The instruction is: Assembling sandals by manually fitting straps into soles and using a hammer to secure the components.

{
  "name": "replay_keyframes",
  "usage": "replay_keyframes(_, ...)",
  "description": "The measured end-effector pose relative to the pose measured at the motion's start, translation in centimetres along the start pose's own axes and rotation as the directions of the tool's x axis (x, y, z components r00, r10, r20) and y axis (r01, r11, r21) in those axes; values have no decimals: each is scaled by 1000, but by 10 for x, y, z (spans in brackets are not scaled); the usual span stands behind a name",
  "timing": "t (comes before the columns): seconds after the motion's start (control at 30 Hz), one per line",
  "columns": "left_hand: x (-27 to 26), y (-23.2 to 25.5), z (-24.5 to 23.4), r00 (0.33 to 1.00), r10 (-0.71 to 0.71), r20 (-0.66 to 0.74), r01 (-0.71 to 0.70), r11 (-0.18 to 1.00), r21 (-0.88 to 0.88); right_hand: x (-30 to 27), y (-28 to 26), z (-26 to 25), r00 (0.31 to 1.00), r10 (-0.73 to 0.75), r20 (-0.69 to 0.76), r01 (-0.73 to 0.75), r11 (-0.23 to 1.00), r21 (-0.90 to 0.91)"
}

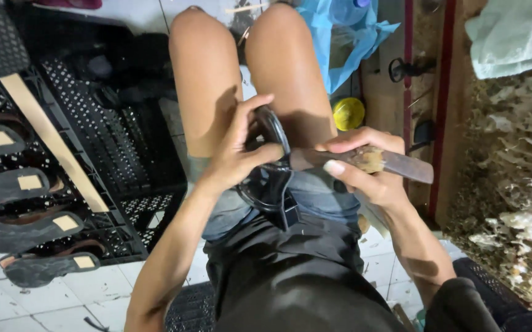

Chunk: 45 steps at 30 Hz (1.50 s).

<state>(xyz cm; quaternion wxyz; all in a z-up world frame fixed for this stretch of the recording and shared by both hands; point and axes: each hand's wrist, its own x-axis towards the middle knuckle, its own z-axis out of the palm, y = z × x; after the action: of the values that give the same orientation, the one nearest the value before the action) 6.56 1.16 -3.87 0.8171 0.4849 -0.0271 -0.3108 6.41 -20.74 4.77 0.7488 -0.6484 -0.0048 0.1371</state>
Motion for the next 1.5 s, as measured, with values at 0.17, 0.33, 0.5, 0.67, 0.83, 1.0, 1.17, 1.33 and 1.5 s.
replay_keyframes(0.17,-8,23,26,989,48,-138,-56,997,-56,8,-16,7,995,-85,50,89,993,-77)
replay_keyframes(0.33,-9,39,29,990,113,-89,-108,993,51,8,-43,14,980,-171,102,185,972,-144)
replay_keyframes(0.5,-16,73,38,976,219,12,-213,935,285,-5,-51,10,969,-197,149,213,971,-106)
replay_keyframes(0.67,-23,67,41,955,280,94,-295,884,363,-2,-66,21,962,-183,204,208,972,-108)
replay_keyframes(0.83,-34,82,50,967,200,160,-253,851,461,-12,-78,19,964,-92,249,150,963,-225)
replay_keyframes(1.0,-37,80,56,969,147,199,-229,839,493,-9,-71,12,918,-33,394,73,993,-87)
replay_keyframes(1.17,-40,73,61,960,167,225,-248,878,408,-10,-65,15,929,-39,367,36,999,14)
replay_keyframes(1.33,-42,66,59,950,143,278,-252,876,411,-6,-62,10,919,7,393,-16,1000,20)
replay_keyframes(1.5,-43,63,57,941,56,334,-190,903,386,-3,-62,8,901,104,422,-117,993,5)
